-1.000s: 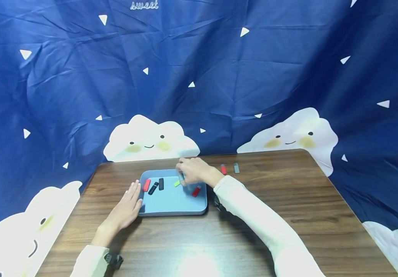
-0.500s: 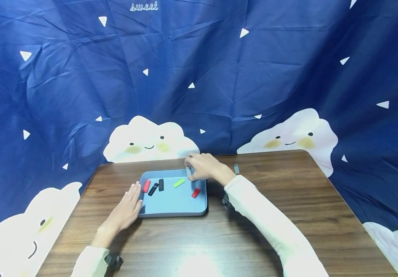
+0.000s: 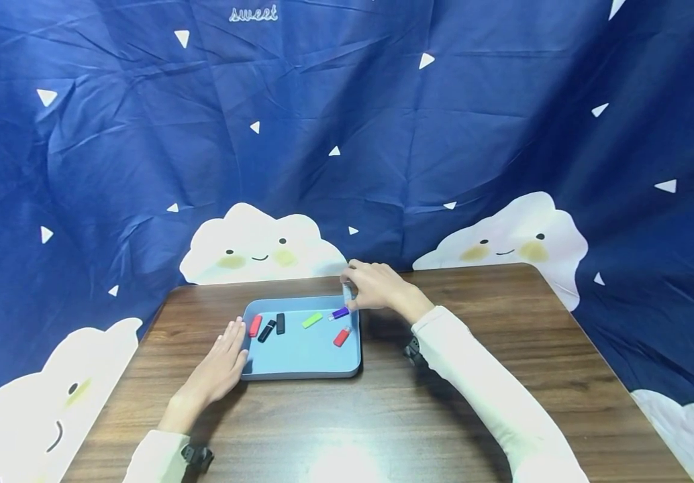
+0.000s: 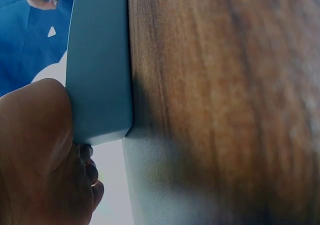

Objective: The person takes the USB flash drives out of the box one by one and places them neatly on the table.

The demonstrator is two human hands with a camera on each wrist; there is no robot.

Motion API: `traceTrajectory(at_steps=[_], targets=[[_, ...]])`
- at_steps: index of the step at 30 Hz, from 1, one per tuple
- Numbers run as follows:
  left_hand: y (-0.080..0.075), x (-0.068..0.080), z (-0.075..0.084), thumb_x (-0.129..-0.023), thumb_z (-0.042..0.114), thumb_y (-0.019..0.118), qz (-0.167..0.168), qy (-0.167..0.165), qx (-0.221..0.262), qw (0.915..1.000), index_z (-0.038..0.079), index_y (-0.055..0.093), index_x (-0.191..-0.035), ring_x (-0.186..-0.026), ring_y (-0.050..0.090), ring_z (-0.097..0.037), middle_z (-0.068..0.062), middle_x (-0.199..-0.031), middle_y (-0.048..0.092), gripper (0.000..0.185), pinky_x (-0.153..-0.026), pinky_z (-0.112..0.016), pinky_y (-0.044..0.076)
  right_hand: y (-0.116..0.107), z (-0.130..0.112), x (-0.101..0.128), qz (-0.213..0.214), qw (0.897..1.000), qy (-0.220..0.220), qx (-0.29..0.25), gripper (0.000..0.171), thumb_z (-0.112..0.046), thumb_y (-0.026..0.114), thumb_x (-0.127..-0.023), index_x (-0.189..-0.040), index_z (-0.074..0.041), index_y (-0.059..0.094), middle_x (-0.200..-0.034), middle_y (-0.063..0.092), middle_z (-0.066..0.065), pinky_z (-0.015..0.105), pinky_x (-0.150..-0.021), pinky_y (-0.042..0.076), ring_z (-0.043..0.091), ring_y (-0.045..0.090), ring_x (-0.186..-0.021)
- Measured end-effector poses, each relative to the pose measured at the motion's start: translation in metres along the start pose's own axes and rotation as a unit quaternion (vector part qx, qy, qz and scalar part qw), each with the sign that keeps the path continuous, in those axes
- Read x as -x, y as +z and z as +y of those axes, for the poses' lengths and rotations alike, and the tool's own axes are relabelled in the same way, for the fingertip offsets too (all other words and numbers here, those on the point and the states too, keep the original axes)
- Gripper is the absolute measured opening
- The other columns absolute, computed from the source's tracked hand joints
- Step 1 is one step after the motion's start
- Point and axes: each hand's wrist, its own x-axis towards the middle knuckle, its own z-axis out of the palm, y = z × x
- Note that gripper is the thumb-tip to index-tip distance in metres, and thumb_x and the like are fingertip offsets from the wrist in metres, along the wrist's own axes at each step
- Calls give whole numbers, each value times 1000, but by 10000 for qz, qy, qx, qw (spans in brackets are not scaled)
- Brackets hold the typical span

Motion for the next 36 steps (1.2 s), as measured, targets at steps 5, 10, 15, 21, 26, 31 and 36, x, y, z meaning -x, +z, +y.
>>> traceTrajectory(at_steps=[5, 10, 15, 21, 26, 31, 36], targets=[[1, 0, 0, -113, 22, 43, -79, -48, 2, 10000, -8, 25, -165, -165, 18, -41, -24, -176, 19, 63, -133, -60, 23, -2, 8, 7, 70, 9999, 115, -72, 52, -40, 86, -83, -128, -17, 74, -121, 67, 1, 44, -79, 59, 21, 65, -84], [1, -1, -1, -113, 21, 43, -104, -59, 10, 9999, -8, 25, -165, -165, 19, -41, -24, -176, 19, 63, -133, -59, 22, -5, 17, 13, 81, 9998, 182, -69, 52, -40, 87, -83, -128, -17, 74, -124, 67, 2, 46, -77, 59, 23, 65, -84], [2, 1, 0, -112, 20, 43, -15, -3, -1, 10000, -9, 27, -164, -163, 23, -44, -26, -175, 21, 62, -132, -61, 24, -7, 26, 18, 84, 9996, 254, -96, 53, -38, 86, -82, -130, -18, 74, -127, 67, 2, 46, -75, 58, 23, 65, -83], [1, 0, 1, -113, 20, 43, 12, -4, -18, 10000, -9, 27, -164, -163, 23, -44, -26, -175, 22, 62, -133, -60, 24, -11, 35, 24, 162, 9991, 357, -171, 53, -36, 86, -80, -128, -17, 74, -126, 67, 0, 43, -74, 58, 21, 64, -81], [1, -1, 1, -113, 20, 44, 2, 3, -60, 10000, -9, 26, -164, -163, 23, -43, -25, -175, 21, 62, -133, -60, 23, -14, 43, 30, 219, 9989, 387, -171, 51, -36, 88, -81, -127, -18, 74, -125, 68, 1, 42, -74, 58, 20, 64, -81], [0, 0, 2, -112, 19, 44, 7, 18, -96, 10000, -9, 27, -164, -163, 23, -43, -25, -175, 22, 61, -132, -60, 24, -15, 50, 35, 248, 9986, 453, -127, 53, -35, 87, -81, -128, -15, 74, -126, 68, 3, 44, -74, 58, 22, 65, -83], [-1, 1, 2, -112, 20, 44, 22, 24, -50, 10000, -9, 28, -164, -163, 24, -43, -25, -175, 23, 62, -132, -60, 25, -17, 57, 41, 250, 9977, 604, -161, 52, -32, 88, -80, -127, -16, 74, -125, 68, 1, 48, -79, 59, 21, 67, -87]])
